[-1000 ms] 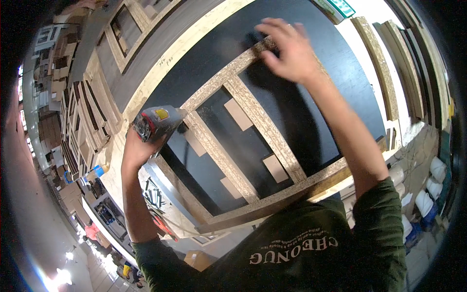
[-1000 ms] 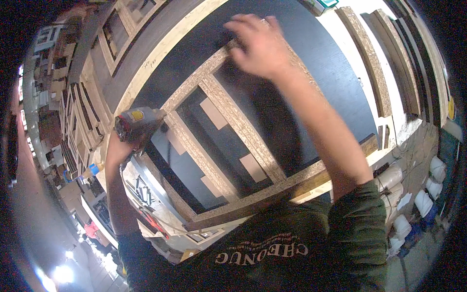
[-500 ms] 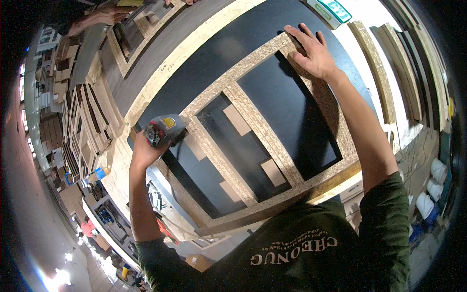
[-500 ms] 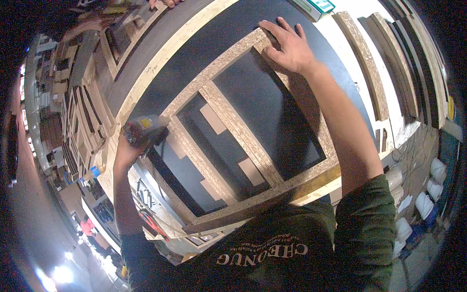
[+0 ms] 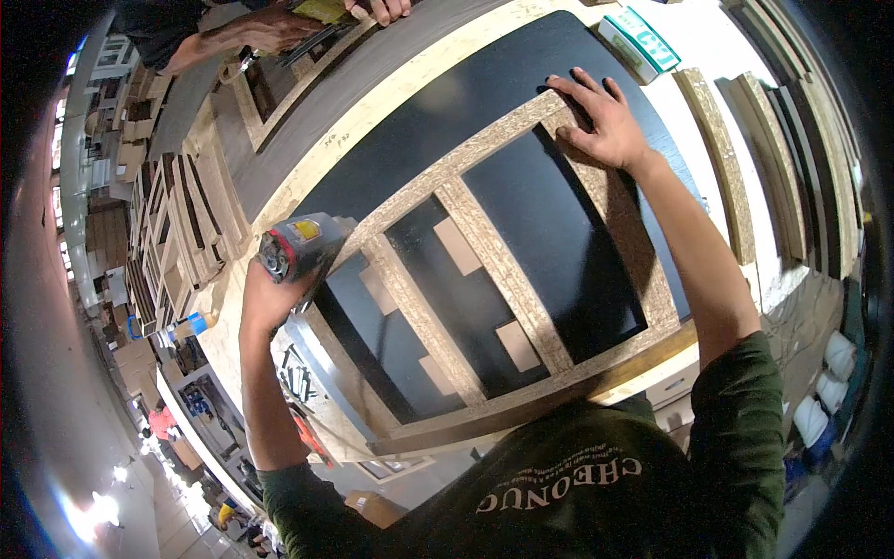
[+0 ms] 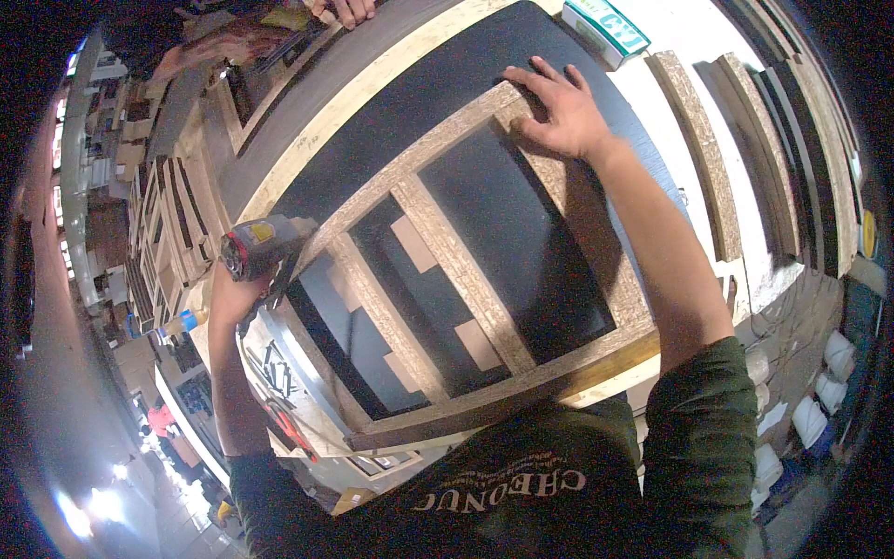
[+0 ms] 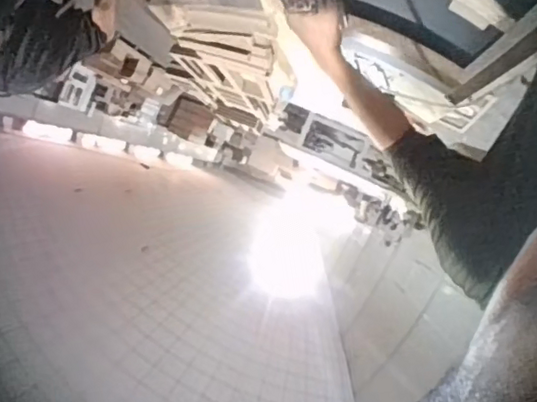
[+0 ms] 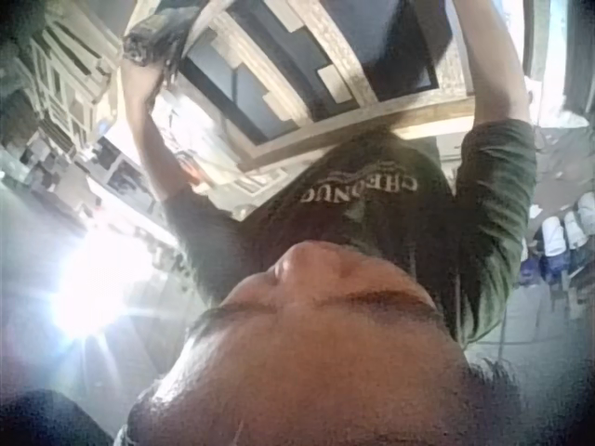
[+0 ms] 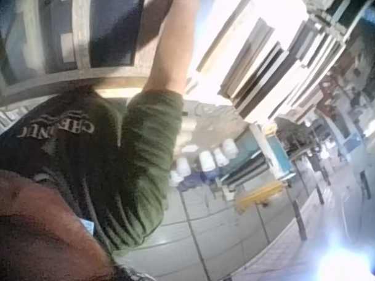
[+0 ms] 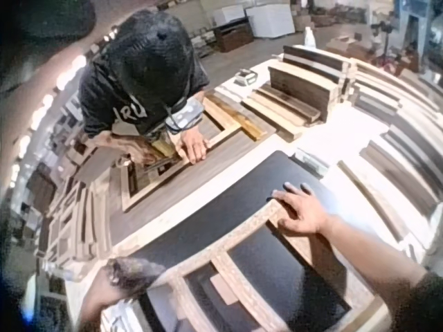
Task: Assembling a wooden lattice-style frame using a pneumatic staple gun and a cordless drill.
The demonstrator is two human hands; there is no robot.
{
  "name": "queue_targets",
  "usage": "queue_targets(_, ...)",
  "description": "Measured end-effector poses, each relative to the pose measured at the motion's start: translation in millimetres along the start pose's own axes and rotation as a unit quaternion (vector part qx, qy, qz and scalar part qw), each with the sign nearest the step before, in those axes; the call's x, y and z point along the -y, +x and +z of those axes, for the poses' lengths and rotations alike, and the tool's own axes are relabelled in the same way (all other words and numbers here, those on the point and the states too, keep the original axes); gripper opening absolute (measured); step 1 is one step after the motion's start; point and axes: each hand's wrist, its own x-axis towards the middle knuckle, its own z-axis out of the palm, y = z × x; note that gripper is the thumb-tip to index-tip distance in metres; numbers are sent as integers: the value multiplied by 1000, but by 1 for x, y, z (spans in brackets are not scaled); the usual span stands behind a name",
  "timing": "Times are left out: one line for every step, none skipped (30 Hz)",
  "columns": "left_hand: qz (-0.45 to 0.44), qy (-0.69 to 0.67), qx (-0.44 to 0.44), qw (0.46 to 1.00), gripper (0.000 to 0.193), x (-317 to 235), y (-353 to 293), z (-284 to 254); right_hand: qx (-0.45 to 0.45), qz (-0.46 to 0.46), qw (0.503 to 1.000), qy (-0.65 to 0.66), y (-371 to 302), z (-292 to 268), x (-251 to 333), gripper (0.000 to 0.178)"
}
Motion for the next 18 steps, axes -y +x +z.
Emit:
queue_targets(64,-8,-37,997,36,-8,-1,5,-4,2,1000,18,-1,0,5,65)
queue_targets(62,-9,-37,997,36,-11,1,11,-7,5,999,35,-1,0,7,63)
queue_targets(72,-22,-20,997,33,-13,5,15,-36,-5,999,33,1,1,7,60)
queue_targets(81,-35,-3,996,30,-17,10,20,-36,-6,999,35,1,1,6,60)
queue_targets(137,-80,-25,987,28,-23,17,29,-49,-5,997,53,1,2,6,59)
queue_targets(138,-82,-21,987,28,-35,25,37,-59,-1,996,68,-2,2,3,57)
queue_targets(113,-51,-4,992,28,-49,29,39,-54,-4,997,61,-3,0,3,54)
queue_targets(88,-19,13,996,29,-57,35,40,-53,-1,997,61,-3,0,2,54)
queue_targets(110,-29,11,993,30,-55,41,43,-47,-3,997,58,-1,-1,3,53)
queue_targets(110,-26,12,994,30,-53,44,44,-42,-4,998,55,0,0,4,51)
queue_targets(112,-18,18,993,29,-52,47,45,-45,1,997,63,1,1,8,50)
queue_targets(117,-12,26,993,29,-55,50,47,-48,-2,997,60,1,2,7,50)
queue_targets(118,-12,28,993,29,-59,52,49,-49,-1,997,61,1,3,6,50)
queue_targets(108,-6,28,994,28,-64,53,50,-50,0,997,61,0,3,5,49)
queue_targets(97,2,28,995,27,-68,54,51,-50,2,997,62,0,2,5,49)
queue_targets(97,3,30,995,27,-67,55,52,-53,0,997,61,0,2,5,49)
queue_targets(82,8,31,996,26,-63,56,54,-55,-2,997,61,0,1,5,49)
queue_targets(66,13,32,997,25,-62,58,54,-55,0,997,61,0,0,5,49)
